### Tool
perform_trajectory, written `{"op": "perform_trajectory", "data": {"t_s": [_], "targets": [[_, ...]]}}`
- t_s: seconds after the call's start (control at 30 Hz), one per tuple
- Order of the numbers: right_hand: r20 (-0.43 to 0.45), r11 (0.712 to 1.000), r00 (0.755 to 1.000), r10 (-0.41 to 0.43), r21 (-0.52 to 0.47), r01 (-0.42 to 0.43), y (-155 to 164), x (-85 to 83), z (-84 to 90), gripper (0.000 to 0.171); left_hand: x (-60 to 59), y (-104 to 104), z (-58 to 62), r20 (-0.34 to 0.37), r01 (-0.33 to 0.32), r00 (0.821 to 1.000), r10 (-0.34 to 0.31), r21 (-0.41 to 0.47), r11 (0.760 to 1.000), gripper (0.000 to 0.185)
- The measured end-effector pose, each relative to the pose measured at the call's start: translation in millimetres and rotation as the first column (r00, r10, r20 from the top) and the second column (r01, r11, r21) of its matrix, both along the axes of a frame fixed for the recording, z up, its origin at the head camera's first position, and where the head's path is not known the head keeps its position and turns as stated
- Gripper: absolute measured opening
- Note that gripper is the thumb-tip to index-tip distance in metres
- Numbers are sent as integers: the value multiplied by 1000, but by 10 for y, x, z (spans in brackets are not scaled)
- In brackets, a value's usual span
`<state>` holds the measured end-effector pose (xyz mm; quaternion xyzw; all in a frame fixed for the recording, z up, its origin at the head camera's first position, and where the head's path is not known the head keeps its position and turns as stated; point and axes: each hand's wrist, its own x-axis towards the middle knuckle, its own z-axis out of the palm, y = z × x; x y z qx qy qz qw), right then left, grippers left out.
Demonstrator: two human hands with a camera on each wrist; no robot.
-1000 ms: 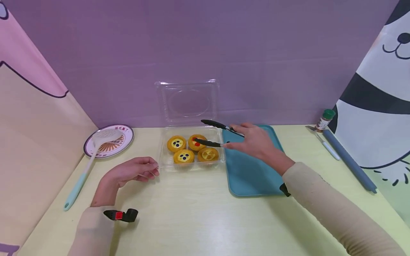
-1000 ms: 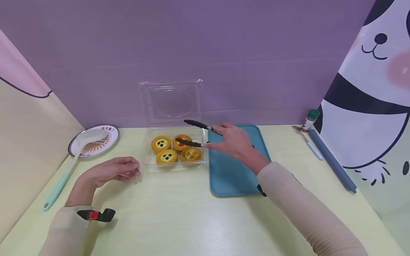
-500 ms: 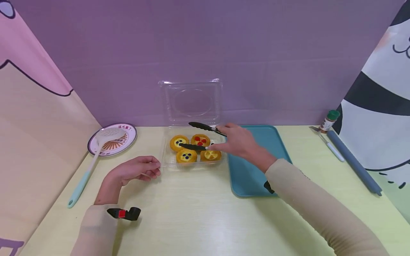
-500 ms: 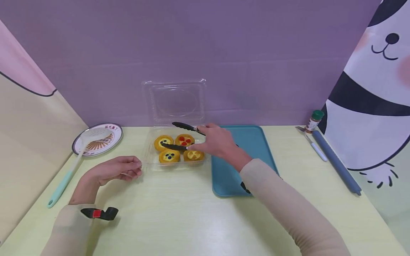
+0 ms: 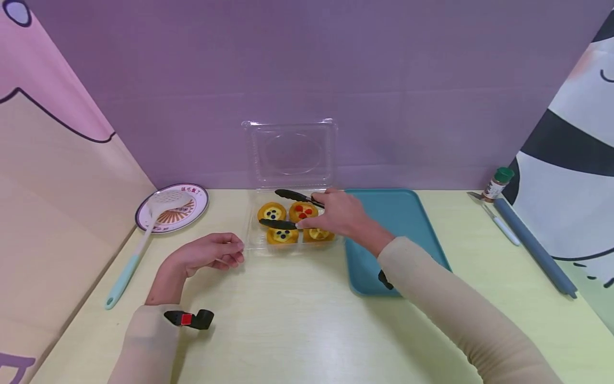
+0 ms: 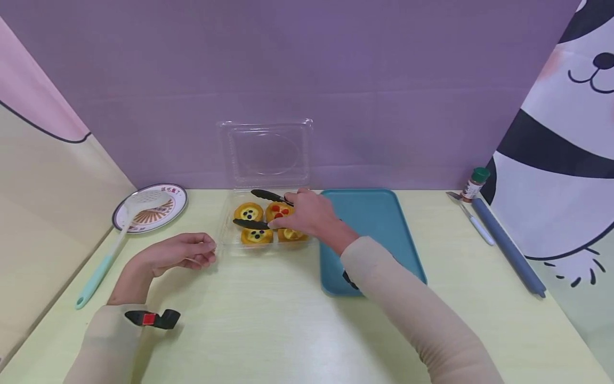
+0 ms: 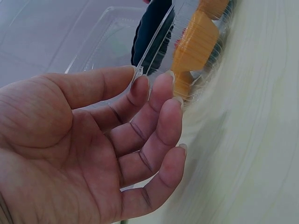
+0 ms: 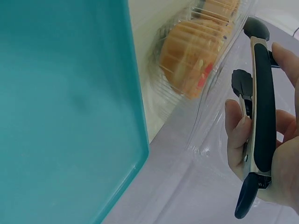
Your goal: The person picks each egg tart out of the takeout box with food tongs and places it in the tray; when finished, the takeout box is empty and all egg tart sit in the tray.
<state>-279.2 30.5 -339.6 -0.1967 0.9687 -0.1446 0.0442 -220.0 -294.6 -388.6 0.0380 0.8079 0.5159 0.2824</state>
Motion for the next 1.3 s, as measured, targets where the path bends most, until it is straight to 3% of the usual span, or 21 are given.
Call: {"op": "perform_trajectory", "data": {"t_s": [0.33, 0.67, 0.97, 1.3], "targets": [[5, 999, 999, -35, 38, 34, -107, -36, -64, 90, 1, 27, 17, 9, 8, 1000, -8, 0, 1000, 32], [3, 999, 999, -50, 14, 50, -175, -18, -10, 88, -16, 19, 9, 7, 12, 1000, -12, 9, 1000, 30], [5, 999, 999, -48, -9, 48, -279, 34, 58, 57, -4, 18, 31, 7, 6, 1000, -6, 14, 1000, 29], [40, 995, 995, -90, 46, 88, -359, 60, 97, 56, 9, 9, 17, 5, 5, 1000, -5, 19, 1000, 27]]}}
